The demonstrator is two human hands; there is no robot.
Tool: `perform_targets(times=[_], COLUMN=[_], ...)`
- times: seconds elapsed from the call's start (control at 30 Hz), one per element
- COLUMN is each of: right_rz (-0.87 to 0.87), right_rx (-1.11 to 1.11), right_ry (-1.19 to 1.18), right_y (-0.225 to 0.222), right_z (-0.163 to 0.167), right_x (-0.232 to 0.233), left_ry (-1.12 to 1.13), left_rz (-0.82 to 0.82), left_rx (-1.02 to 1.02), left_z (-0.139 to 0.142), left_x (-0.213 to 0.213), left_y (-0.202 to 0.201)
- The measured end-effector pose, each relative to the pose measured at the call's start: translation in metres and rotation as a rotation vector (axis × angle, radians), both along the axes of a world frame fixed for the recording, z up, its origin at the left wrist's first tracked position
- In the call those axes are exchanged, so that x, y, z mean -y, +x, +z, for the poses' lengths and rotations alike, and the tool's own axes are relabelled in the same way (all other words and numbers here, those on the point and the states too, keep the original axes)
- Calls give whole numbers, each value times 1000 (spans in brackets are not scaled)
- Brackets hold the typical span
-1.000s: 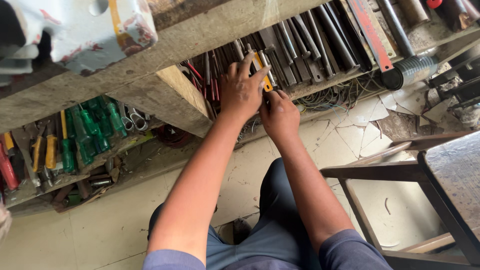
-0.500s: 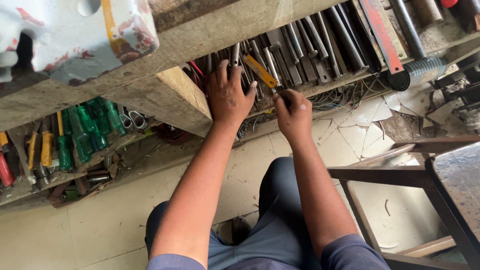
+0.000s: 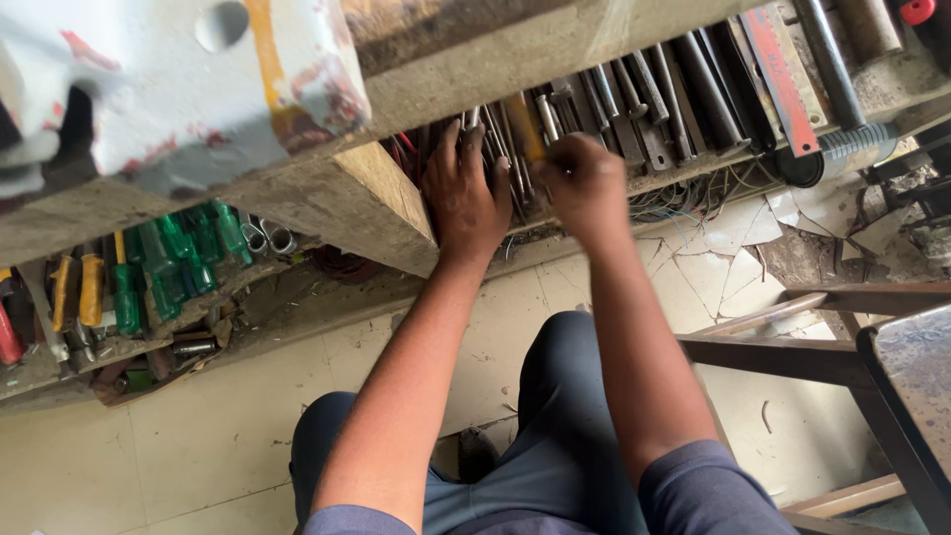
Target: The person works on an electric motor clamped at the edge of a workbench, using a screwdriver to loosen fasteners on the motor housing, then removes the rear fan cover and end shield by hand and fits the cover back onto the motor, using a metal rod to align and seat the parts.
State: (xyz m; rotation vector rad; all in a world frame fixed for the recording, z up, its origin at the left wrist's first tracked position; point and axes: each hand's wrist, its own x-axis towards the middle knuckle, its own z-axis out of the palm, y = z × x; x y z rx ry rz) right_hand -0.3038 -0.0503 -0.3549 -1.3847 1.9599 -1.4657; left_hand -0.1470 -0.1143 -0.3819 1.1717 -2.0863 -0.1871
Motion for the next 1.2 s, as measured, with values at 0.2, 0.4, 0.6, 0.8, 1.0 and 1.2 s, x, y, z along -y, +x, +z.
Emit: perform_targets(times=[0.2,0.4,0.6,0.8,1.0,1.2], right_rz=[-170,-69,104,167,122,-7], right_rx=[-231,-468,-740,-750,-601,-408], right_ry=[-63,24,40,83,19,-116], right_y=[-41,-17,17,17,18,18], right_z=[5,12,5,8,8,3], right_x=[15,6,19,28,21,20], left_ry=[14,31,74,11,-10,25], left_rz=[-14,-21,33,29,28,-10], left_rx=[-18,-29,-5,-49,-65,-9], left_z=[5,9,3,3,11,20], left_x=[-3,-3,1,1,-2,-5], left_y=[2,1,-2,-1,-1,1])
